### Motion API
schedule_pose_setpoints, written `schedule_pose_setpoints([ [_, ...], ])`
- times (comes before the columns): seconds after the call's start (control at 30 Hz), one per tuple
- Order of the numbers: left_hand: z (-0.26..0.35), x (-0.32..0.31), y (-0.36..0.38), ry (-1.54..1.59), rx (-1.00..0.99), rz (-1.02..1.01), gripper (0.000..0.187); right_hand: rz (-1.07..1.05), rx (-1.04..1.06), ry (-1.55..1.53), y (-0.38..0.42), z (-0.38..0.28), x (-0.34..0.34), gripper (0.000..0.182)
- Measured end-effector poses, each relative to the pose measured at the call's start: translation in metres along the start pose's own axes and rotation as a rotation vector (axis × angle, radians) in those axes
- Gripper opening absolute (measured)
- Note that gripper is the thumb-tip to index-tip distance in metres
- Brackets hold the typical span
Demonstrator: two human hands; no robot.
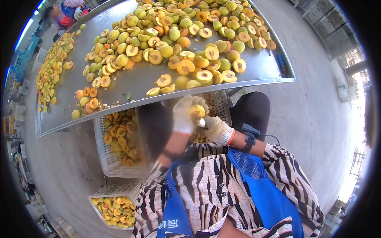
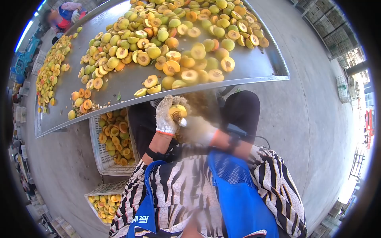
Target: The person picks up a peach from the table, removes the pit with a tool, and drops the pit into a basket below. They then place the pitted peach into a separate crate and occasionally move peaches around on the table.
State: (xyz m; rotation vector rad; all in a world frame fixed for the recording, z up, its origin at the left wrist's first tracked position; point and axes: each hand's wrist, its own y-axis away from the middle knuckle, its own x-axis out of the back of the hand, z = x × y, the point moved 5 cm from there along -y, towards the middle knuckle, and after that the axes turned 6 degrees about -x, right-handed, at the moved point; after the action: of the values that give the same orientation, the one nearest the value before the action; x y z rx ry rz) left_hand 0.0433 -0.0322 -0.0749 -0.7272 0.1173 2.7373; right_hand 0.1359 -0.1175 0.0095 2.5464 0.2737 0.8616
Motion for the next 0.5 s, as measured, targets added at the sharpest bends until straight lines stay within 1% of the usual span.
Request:
schedule_pose_setpoints([
  [0.03,0.005,-0.004,0.001,-0.013,-0.011,0.000,0.028,0.025,-0.010,0.000,0.002,0.000,0.001,0.024],
  [0.07,0.011,-0.007,0.001,-0.025,-0.022,0.000,0.030,0.059,0.050,0.013,0.000,0.004,-0.003,0.025],
  [0.13,0.028,-0.013,0.002,-0.180,-0.076,-0.084,0.030,0.131,0.168,0.038,-0.004,0.012,-0.011,0.027],
  [0.17,0.033,-0.013,0.001,-0.246,-0.102,-0.121,0.030,0.056,0.115,-0.072,-0.007,0.020,-0.017,0.027],
  [0.23,0.032,-0.008,0.000,-0.286,-0.131,-0.172,0.030,-0.098,0.007,-0.297,-0.002,0.004,-0.018,0.028],
  [0.27,0.032,-0.008,0.001,-0.280,-0.137,-0.193,0.030,-0.214,-0.159,-0.330,0.007,-0.004,-0.009,0.028],
  [0.3,0.033,-0.009,0.001,-0.273,-0.143,-0.215,0.031,-0.224,-0.183,-0.319,0.008,-0.008,-0.004,0.027],
  [0.37,0.033,-0.011,0.001,-0.211,-0.078,-0.184,0.028,-0.247,-0.227,-0.295,0.010,-0.010,-0.003,0.027],
  [0.43,0.036,-0.017,0.003,-0.127,0.000,-0.122,0.024,-0.076,-0.082,-0.276,0.000,0.013,-0.021,0.026],
  [0.47,0.032,-0.019,0.006,0.026,0.106,-0.019,0.018,0.010,-0.008,-0.266,-0.003,0.019,-0.026,0.026],
  [0.5,0.027,-0.020,0.007,0.181,0.210,0.084,0.013,-0.017,-0.042,-0.334,-0.001,0.016,-0.025,0.025],
])
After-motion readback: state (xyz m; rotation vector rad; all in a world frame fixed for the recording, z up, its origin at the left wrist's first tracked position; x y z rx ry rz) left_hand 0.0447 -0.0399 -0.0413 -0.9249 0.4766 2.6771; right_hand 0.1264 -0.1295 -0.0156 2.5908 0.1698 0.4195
